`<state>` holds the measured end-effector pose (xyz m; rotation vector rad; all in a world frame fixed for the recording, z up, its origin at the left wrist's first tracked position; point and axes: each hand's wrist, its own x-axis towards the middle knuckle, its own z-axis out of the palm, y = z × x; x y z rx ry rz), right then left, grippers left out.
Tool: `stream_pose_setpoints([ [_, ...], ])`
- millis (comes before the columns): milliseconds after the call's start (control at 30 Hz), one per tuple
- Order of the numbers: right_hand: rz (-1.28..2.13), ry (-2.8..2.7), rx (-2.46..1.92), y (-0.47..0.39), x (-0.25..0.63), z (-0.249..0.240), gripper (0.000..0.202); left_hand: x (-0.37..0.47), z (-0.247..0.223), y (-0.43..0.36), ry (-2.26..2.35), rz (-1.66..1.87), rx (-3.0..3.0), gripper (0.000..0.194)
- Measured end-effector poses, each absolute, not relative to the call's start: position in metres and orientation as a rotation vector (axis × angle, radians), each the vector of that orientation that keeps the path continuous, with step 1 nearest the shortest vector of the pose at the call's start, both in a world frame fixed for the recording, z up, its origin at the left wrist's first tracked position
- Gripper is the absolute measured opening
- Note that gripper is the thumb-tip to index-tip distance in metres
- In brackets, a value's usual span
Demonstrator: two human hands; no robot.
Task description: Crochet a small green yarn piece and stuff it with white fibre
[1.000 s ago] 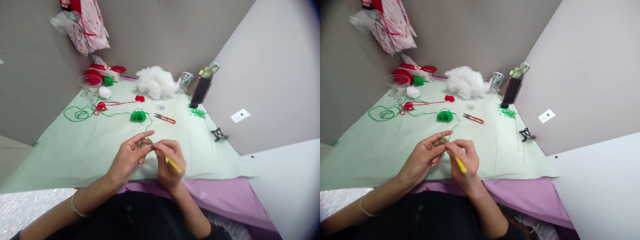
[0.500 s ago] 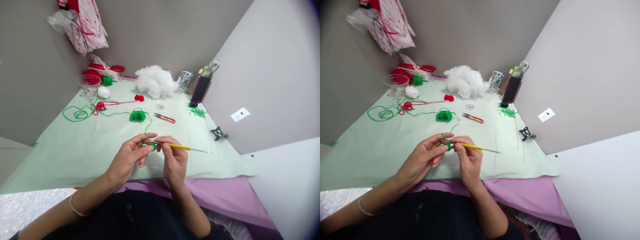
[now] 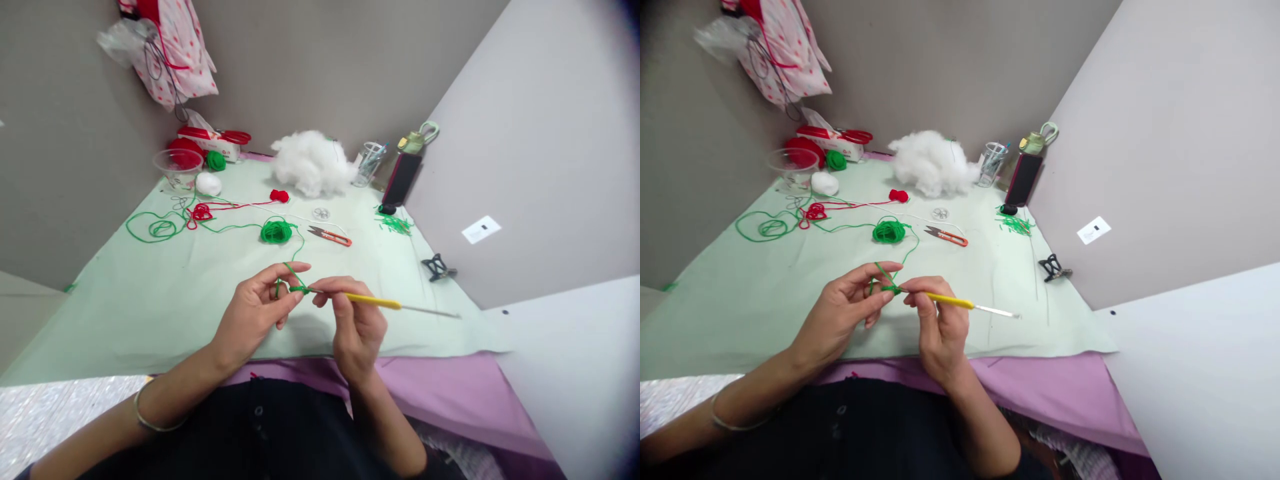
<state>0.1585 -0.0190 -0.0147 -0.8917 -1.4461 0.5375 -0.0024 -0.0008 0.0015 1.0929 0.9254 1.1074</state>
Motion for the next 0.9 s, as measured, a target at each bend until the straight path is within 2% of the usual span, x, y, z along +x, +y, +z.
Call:
stream_pose_setpoints([
  [167,0.179,-1.700,-0.866,-0.018,0.157,-0.021,0.026,0.001,0.002,-0.005,0.972,1.196,1.164,0.031],
  [267,-0.124,-1.752,-0.887,-0.015,0.153,-0.032,0.033,0.003,0.002,-0.005,0.877,1.136,0.983,0.046],
  [333,-0.186,-1.714,-0.891,-0.015,0.152,-0.035,0.037,0.003,0.003,-0.002,0.771,1.008,0.795,0.051],
  [467,0.243,-1.482,-0.874,-0.017,0.153,-0.025,0.028,-0.001,0.006,0.004,0.667,0.942,0.601,0.038],
  [600,0.609,-1.277,-0.836,-0.016,0.153,-0.014,0.019,-0.001,0.009,0.003,0.705,0.997,0.699,0.039],
  [733,0.648,-1.344,-0.877,-0.014,0.150,-0.016,0.018,0.004,0.008,-0.002,0.752,1.025,0.777,0.042],
  [900,0.689,-1.329,-0.822,-0.014,0.156,-0.017,0.016,0.002,0.009,0.000,0.725,0.966,0.739,0.060],
])
